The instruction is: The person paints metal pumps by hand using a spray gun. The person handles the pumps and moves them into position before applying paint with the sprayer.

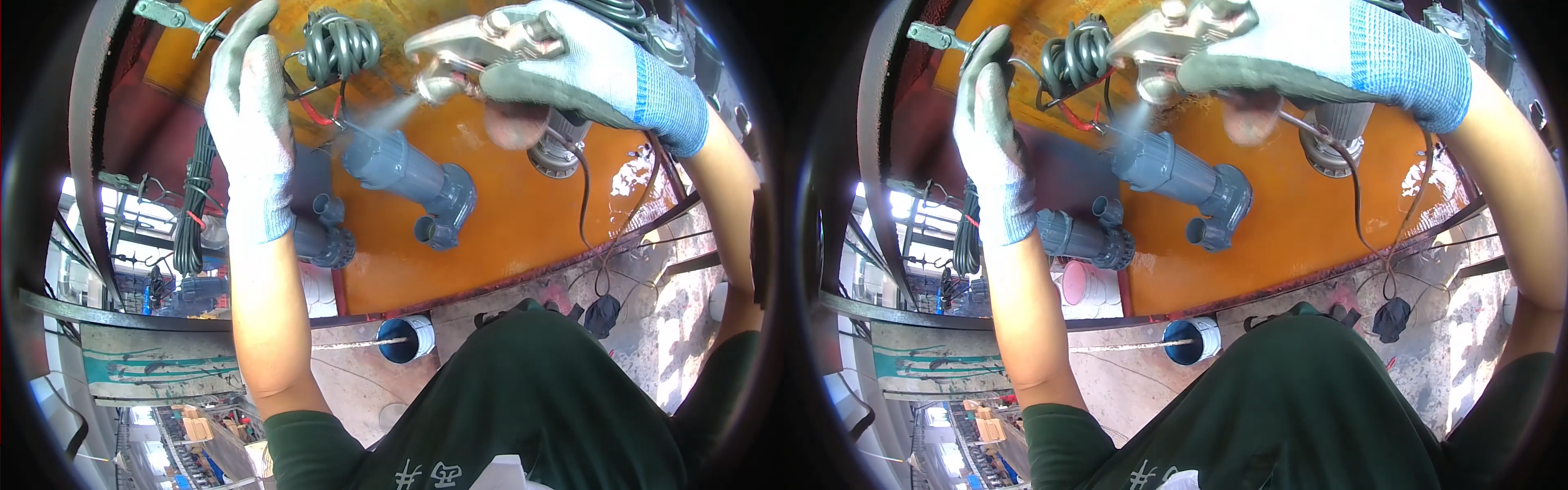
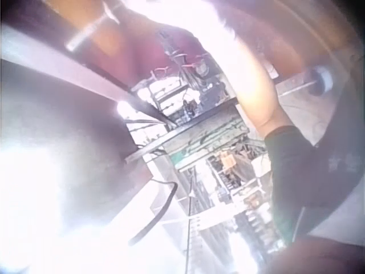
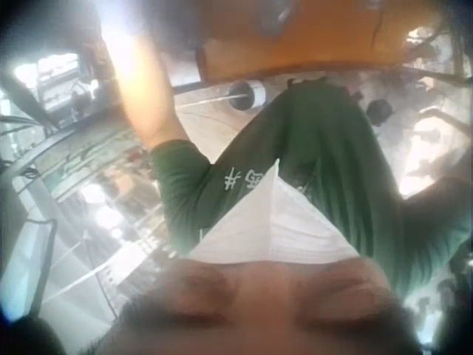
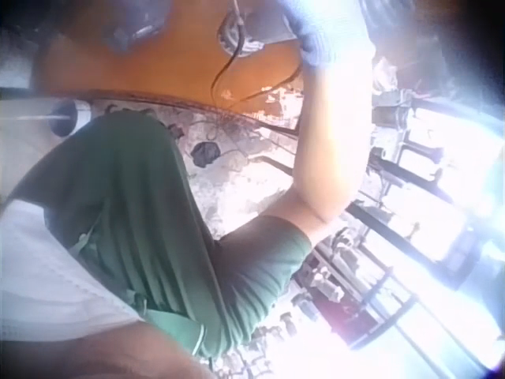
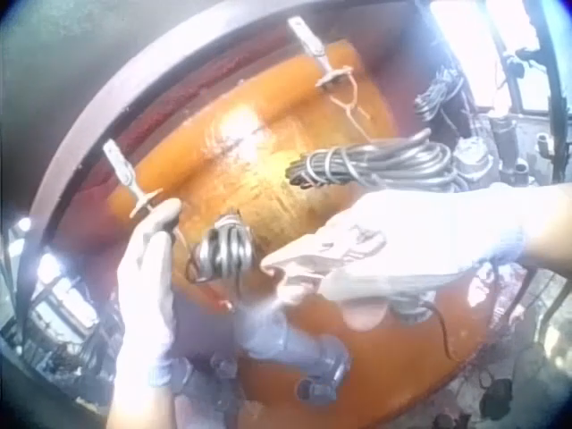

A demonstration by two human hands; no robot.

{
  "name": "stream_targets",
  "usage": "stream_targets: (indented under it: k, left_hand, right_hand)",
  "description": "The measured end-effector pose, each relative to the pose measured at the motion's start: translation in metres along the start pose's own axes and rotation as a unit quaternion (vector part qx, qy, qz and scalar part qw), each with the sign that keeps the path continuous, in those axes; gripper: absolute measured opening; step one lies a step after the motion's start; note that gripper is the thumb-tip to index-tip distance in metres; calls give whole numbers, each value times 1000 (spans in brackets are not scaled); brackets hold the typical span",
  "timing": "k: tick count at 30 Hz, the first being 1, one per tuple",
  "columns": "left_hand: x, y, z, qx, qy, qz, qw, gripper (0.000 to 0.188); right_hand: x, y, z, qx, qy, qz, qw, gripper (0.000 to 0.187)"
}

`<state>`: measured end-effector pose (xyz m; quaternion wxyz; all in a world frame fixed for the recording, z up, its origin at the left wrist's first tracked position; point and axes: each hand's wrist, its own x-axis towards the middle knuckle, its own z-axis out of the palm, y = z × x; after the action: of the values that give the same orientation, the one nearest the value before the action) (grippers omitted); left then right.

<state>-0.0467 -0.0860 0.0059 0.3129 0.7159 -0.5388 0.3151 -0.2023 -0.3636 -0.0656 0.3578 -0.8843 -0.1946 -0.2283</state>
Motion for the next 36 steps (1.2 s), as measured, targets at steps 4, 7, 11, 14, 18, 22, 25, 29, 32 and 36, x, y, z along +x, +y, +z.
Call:
stream_targets:
  k: [4, 7, 11, 14, 18, 22, 25, 29, 32, 36]
  left_hand:
    - [-3, -13, 3, -36, -43, -38, 998, 49]
    - [-7, -13, 9, -63, -77, -85, 991, 50]
    - [-11, -7, 21, -124, -42, -90, 987, 43]
    - [-12, -13, 28, -105, -29, -103, 989, 41]
    - [-7, -20, 37, -94, -39, -78, 992, 41]
    - [-8, -31, 42, -47, -35, -60, 996, 46]
    - [-1, -42, 48, -39, -42, -82, 995, 44]
    - [-2, -54, 55, -237, -12, -103, 966, 58]
    - [-17, -37, 48, -81, 7, -85, 993, 59]
    - [-51, -33, 27, -150, 63, -117, 980, 55]
  right_hand:
    - [-14, 8, -5, 119, -233, 204, 943, 31]
    - [-36, 19, -5, 62, -178, 201, 961, 29]
    - [-55, 53, 42, 201, 17, 153, 967, 32]
    - [-64, 38, 65, 276, -42, 229, 932, 34]
    - [-105, 35, 84, 206, -142, 199, 947, 24]
    - [-144, 52, 114, 255, -31, 267, 929, 21]
    - [-157, 50, 121, 282, 77, 366, 884, 22]
    - [-178, 59, 150, 300, 129, 393, 860, 19]
    - [-196, 59, 157, 222, 52, 312, 922, 20]
    - [-224, 72, 160, 84, -26, 288, 954, 19]
